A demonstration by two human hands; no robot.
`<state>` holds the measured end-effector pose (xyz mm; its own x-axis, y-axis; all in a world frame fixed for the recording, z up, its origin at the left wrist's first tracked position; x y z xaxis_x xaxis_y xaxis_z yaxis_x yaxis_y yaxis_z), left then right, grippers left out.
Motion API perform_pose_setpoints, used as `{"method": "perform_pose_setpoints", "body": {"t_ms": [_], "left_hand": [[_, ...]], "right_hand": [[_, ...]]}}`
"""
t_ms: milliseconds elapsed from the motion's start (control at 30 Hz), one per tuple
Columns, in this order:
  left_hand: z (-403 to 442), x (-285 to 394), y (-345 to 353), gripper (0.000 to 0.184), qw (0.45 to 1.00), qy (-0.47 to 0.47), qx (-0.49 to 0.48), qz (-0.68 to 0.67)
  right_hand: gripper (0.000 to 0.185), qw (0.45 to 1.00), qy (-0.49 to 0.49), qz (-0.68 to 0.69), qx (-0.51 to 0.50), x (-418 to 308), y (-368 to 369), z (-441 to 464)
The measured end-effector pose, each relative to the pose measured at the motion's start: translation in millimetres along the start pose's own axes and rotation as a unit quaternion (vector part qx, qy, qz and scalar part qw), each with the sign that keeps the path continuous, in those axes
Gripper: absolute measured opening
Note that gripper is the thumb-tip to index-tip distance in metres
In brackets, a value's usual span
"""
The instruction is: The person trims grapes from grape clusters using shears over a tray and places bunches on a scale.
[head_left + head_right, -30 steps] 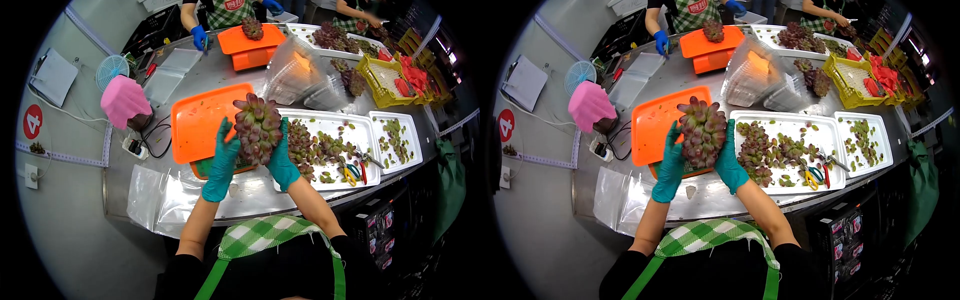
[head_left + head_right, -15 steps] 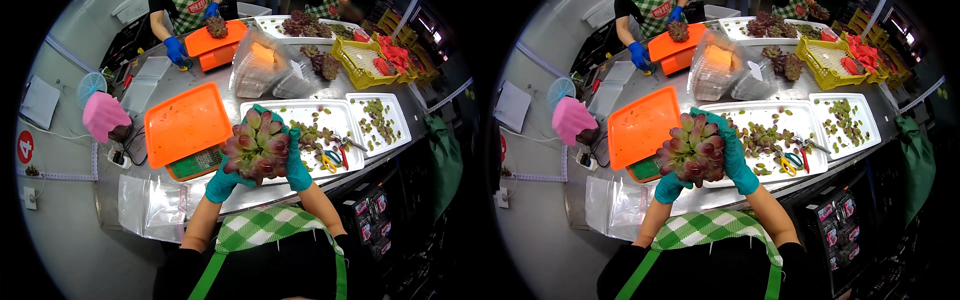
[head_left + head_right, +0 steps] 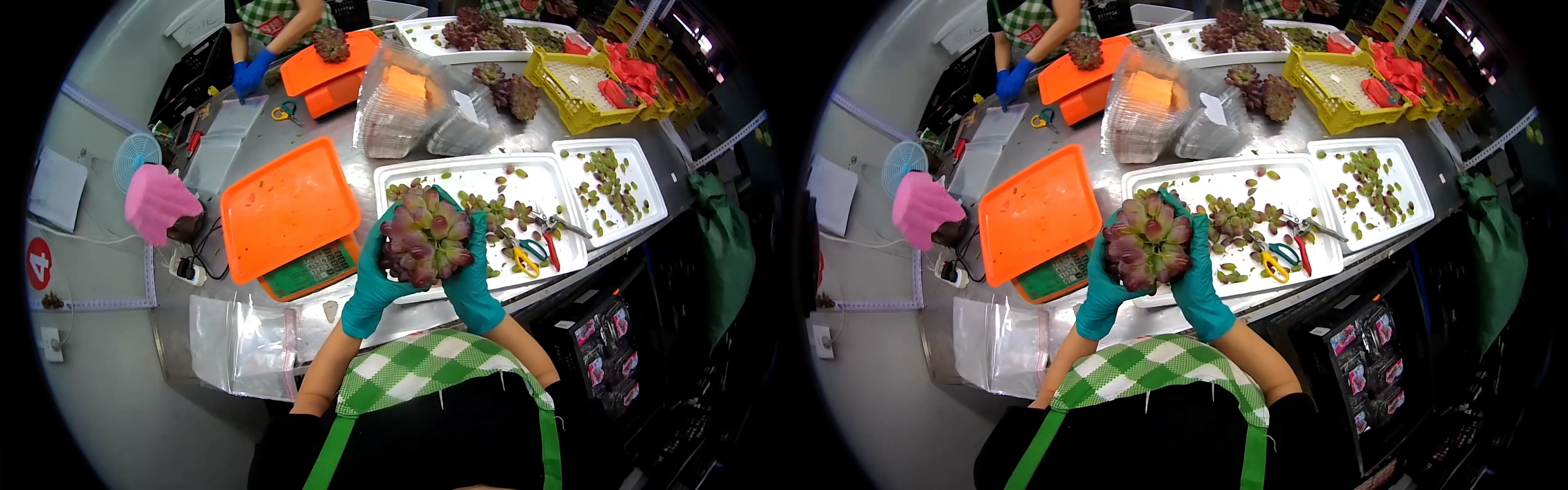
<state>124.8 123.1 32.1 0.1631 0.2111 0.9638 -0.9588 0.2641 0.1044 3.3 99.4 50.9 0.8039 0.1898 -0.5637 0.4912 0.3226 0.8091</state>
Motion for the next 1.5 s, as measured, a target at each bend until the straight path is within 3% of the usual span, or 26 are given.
{"method": "perform_pose_setpoints", "body": {"t_ms": [100, 167, 267, 300, 333, 400, 533, 567, 667, 733, 767, 800, 867, 900, 1000, 1067, 1133, 1200, 1333, 1400, 1500], "left_hand": [[8.0, 16.3, 7.0, 0.099, 0.988, 0.057, -0.037, 0.136], [13.9, 46.0, 10.4, 0.097, 0.966, 0.089, -0.095, 0.224], [17.6, 45.1, 1.7, 0.087, 0.989, 0.108, -0.101, 0.021], [14.3, 32.4, -0.8, 0.079, 0.991, -0.067, 0.081, -0.081], [8.3, 20.7, 1.8, 0.077, 0.967, -0.096, 0.061, -0.227], [-6.2, -9.2, 6.7, 0.075, 0.854, -0.145, 0.025, -0.5], [-13.9, -28.8, 14.3, 0.074, 0.782, -0.181, 0.009, -0.596], [-8.6, -26.4, 16.5, 0.069, 0.761, -0.143, -0.019, -0.632], [-14.2, -44.4, 9.6, 0.061, 0.834, -0.165, 0.044, -0.525], [-17.3, -54.2, 8.0, 0.055, 0.827, -0.157, 0.026, -0.539], [-17.9, -59.9, 7.5, 0.055, 0.839, -0.15, 0.019, -0.523], [-19.3, -64.2, 7.6, 0.055, 0.849, -0.145, 0.011, -0.507], [-22.2, -71.6, 8.1, 0.055, 0.839, -0.153, 0.04, -0.52], [-22.8, -72.2, 7.8, 0.055, 0.837, -0.156, 0.046, -0.522], [-21.6, -68.9, 7.6, 0.055, 0.834, -0.162, 0.049, -0.525], [-20.0, -66.4, 6.1, 0.054, 0.83, -0.164, 0.048, -0.531], [-18.5, -63.8, 5.3, 0.054, 0.827, -0.167, 0.045, -0.535], [-16.4, -62.2, 5.4, 0.054, 0.822, -0.172, 0.041, -0.541], [-15.4, -65.3, 9.4, 0.053, 0.785, -0.208, 0.075, -0.579], [-17.7, -69.1, 9.7, 0.052, 0.781, -0.221, 0.088, -0.578], [-22.9, -76.0, 8.7, 0.05, 0.776, -0.234, 0.092, -0.579]], "right_hand": [[0.058, 0.986, 0.033, 0.163, -0.012, 0.9, -11.1, -0.2], [0.057, 0.972, 0.053, 0.213, -0.087, 5.5, -25.0, -1.5], [0.057, 0.968, 0.083, 0.216, -0.097, 5.3, -20.6, -2.3], [0.056, 0.97, 0.088, 0.209, -0.093, 3.4, -18.2, -3.1], [0.056, 0.971, 0.097, 0.201, -0.088, 2.6, -15.0, -3.7], [0.056, 0.972, 0.111, 0.191, -0.083, 0.8, -11.1, -1.8], [0.055, 0.974, 0.137, 0.166, -0.075, -0.6, -9.5, 4.5], [0.055, 0.974, 0.144, 0.159, -0.074, -0.2, -9.8, 5.0], [0.053, 0.976, 0.158, 0.129, -0.071, 6.8, -20.8, 9.9], [0.053, 0.979, 0.18, 0.083, -0.05, -0.1, -23.0, 8.0], [0.047, 0.982, 0.176, -0.016, -0.061, -9.9, -20.9, 9.5], [0.044, 0.977, 0.108, -0.166, -0.08, -17.6, -24.4, 11.0], [0.038, 0.886, -0.033, -0.45, -0.108, -32.2, -31.0, 13.1], [0.028, 0.792, -0.103, -0.592, -0.109, -35.6, -43.0, 12.1], [0.032, 0.89, 0.031, -0.455, 0.006, -44.6, -85.7, -6.8], [0.038, 0.773, 0.066, -0.626, 0.083, -63.8, -126.9, -26.4], [0.047, 0.567, 0.047, -0.814, 0.119, -85.8, -168.8, -48.4], [0.051, 0.484, 0.137, -0.859, 0.093, -100.6, -201.8, -65.3], [0.055, 0.478, 0.211, -0.853, 0.026, -102.2, -216.9, -69.0], [0.057, 0.505, 0.251, -0.826, 0.025, -105.5, -218.3, -64.1], [0.049, 0.471, 0.281, -0.836, 0.015, -108.7, -208.9, -57.0]]}}
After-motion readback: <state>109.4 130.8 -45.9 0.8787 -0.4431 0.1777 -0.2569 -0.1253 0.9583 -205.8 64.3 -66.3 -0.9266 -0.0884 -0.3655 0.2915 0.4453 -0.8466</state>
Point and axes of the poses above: each hand's wrist, its own z-axis towards the middle knuckle, its own y-axis out of the palm, x = y × z, the point moved 3 cm from there along z, towards the middle knuckle, and after that the axes turned 11 degrees about -x, right-handed, at the moved point
